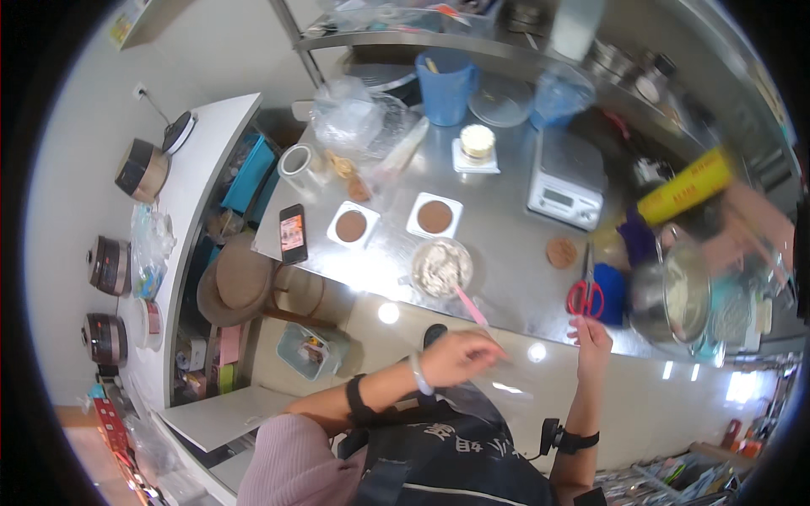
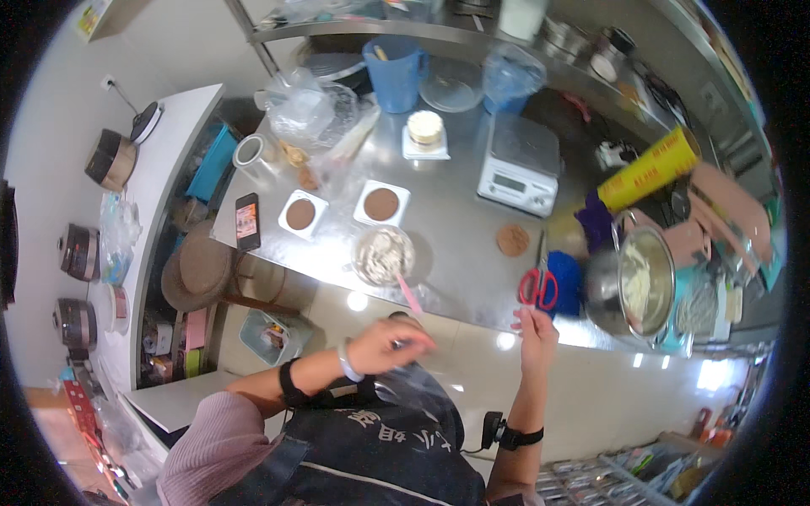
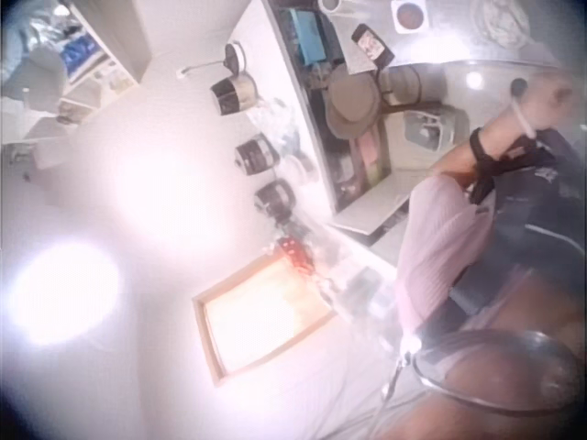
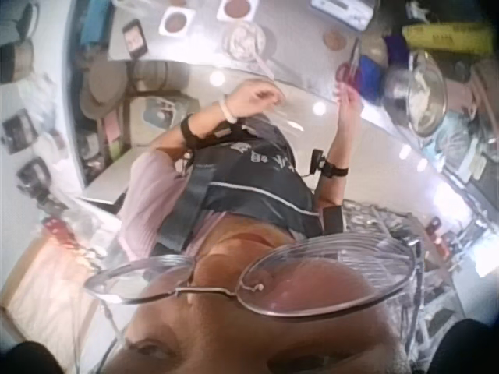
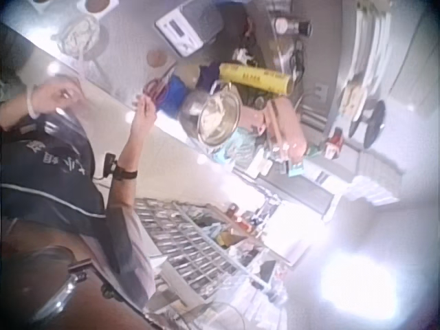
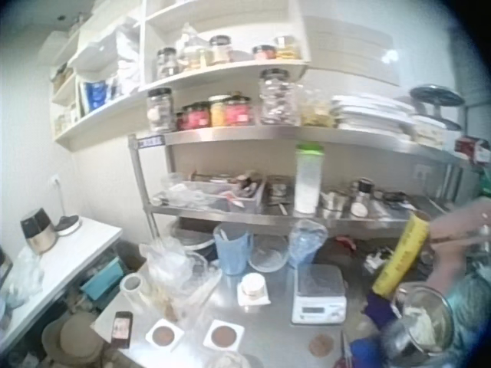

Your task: The person mixes cream in a small bowl with a spatula, sifts cocoa powder over it using a strainer, and then adds scoops of yellow batter into individual plastic cups. They use a scale to weigh the portions, cut a plastic bag with scissors, and place one finished dessert cup into a refrigerator.

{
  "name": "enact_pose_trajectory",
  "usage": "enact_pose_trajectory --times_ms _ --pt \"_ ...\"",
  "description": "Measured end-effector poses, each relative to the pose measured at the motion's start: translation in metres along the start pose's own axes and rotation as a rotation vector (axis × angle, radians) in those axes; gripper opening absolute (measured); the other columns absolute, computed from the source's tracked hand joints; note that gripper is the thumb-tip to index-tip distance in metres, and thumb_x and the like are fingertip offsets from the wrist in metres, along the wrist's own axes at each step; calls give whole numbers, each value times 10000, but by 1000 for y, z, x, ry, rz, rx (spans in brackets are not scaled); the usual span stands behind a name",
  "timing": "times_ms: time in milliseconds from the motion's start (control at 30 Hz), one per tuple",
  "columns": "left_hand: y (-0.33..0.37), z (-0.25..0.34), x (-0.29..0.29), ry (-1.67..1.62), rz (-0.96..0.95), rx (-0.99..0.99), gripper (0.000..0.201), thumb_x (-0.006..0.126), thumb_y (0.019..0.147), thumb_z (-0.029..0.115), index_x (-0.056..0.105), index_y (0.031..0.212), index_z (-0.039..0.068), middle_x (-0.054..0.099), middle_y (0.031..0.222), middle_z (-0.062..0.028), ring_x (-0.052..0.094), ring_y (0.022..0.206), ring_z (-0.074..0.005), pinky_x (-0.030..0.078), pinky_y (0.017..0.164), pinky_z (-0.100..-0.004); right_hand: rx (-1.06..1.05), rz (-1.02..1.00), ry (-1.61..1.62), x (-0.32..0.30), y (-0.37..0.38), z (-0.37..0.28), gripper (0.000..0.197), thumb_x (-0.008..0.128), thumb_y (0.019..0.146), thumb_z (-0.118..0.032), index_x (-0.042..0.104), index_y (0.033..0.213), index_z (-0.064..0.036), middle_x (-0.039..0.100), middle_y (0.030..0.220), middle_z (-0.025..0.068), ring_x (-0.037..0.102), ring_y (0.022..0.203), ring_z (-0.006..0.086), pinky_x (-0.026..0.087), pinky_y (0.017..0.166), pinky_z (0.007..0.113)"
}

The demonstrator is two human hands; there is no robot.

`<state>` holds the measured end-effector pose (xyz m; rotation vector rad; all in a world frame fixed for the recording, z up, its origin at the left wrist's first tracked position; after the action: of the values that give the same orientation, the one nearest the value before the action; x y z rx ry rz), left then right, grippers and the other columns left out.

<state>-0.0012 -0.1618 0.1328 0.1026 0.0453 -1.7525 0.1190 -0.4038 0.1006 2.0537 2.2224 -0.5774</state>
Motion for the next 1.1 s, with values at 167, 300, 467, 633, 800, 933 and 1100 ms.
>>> enact_pose_trajectory --times_ms 167,300,467,633,800,933,1100 --pt "-32 5 -117 -362 336 -108 156 530 842 15 584 988 -5 571 908 -77 600 829 -152 496 713 -252 -26 -551 200 116 -9 -100 201 568 844 -64 564 1034 1 641 871 84 591 705 103 453 609 208" --pt "-68 -1 -157 -407 559 -87 154 516 855 15 571 995 -18 565 923 -76 602 856 -175 502 739 -269 -105 -853 283 204 -39 -144 216 566 844 -37 546 1052 18 627 913 89 584 723 93 466 630 213" --pt "-150 -30 -171 -567 1016 -228 151 590 829 57 571 966 -4 619 918 -96 632 824 -206 506 706 -285 -139 -906 200 326 -44 -174 252 549 857 -45 506 1092 35 601 946 97 597 849 142 477 746 239" --pt "-208 -45 -221 -536 1109 -267 136 577 825 41 579 958 14 622 902 -86 629 799 -222 495 690 -300 -590 -556 -163 476 12 -178 478 625 797 -286 484 1135 22 599 1009 192 590 929 299 456 794 350" --pt "-267 -50 -290 -491 1101 -280 134 583 828 55 577 953 8 599 896 -73 626 801 -211 493 696 -286 -848 -173 -417 594 79 -178 585 614 787 -366 453 1179 37 564 1078 222 562 993 314 440 835 365" --pt "-328 -66 -326 -457 1164 -341 128 569 834 51 575 952 3 591 902 -69 619 803 -191 486 702 -271 -412 -310 -658 633 69 -182 530 602 788 -294 452 1161 50 589 1017 226 571 936 364 446 818 401" --pt "-350 -77 -361 -496 1173 -344 138 564 837 51 568 959 -15 583 915 -73 622 802 -189 482 689 -263 58 -563 -583 651 55 -181 400 554 796 -189 474 1049 110 628 853 214 643 621 320 525 530 359"
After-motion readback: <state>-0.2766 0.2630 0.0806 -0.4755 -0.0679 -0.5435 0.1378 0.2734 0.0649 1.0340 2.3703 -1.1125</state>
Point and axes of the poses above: each hand's wrist, its own y-axis towards the middle knuckle, its own x-axis out of the palm, z = x × y, the point moved 3 cm from there along y, towards the middle knuckle
